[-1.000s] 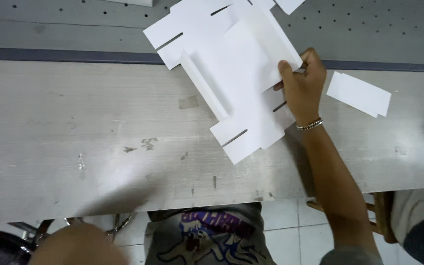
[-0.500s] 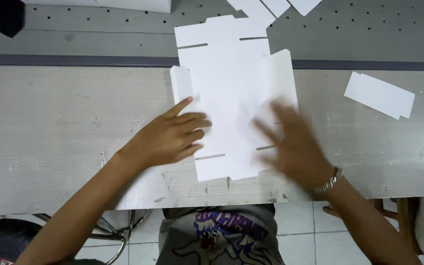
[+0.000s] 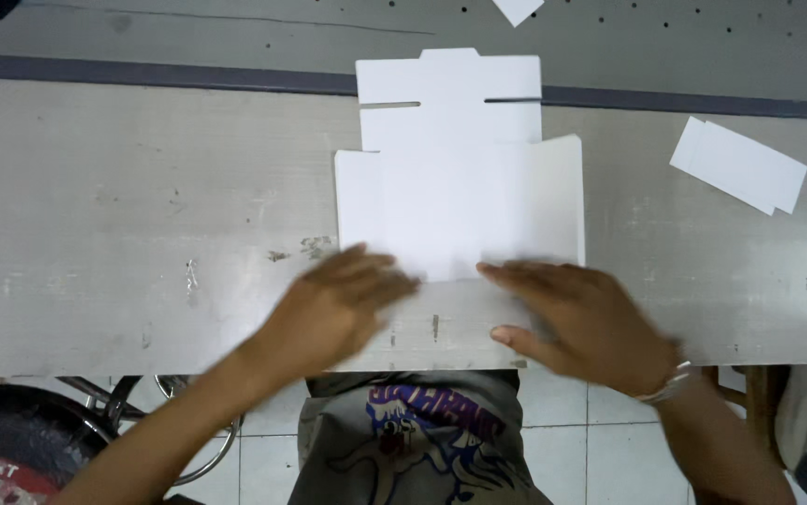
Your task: The person folds flat white cardboard pieces into small rectangular boxes by hand. They fold the side flaps up, tuck the ends into slots, and then insert a separate rectangular piece into the bottom of the formed box to complete the assembly.
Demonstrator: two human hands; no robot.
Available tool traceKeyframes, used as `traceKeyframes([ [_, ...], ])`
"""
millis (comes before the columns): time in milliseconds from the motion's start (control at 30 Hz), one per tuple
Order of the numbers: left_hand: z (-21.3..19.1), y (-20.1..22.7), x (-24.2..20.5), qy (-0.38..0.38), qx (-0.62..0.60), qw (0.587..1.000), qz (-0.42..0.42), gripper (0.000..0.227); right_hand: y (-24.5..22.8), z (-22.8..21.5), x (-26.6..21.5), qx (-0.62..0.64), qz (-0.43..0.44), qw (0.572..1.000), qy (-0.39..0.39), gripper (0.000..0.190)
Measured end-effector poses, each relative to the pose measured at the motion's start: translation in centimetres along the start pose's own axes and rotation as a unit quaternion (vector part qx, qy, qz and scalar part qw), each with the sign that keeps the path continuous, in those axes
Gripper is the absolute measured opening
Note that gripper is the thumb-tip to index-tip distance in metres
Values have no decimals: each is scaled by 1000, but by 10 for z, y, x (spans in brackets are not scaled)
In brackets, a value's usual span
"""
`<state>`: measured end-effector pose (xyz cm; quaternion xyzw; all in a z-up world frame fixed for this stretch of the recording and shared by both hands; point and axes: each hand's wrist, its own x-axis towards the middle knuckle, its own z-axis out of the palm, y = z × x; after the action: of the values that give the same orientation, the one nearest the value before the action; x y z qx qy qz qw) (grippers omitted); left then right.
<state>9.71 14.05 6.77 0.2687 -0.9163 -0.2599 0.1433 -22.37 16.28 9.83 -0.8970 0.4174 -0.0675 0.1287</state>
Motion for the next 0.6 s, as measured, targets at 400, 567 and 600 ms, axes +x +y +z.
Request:
traceKeyframes([
  [400,-14,-1,32,194,-98,961,-171,79,28,44,33,11,195,948,250,77],
  [567,2,4,39,-5,84,996,27,42,9,55,29,-67,10,994,91,39],
  [600,8,3,35,-3,84,996,27,42,3,55,26,-68,9,994,90,39],
])
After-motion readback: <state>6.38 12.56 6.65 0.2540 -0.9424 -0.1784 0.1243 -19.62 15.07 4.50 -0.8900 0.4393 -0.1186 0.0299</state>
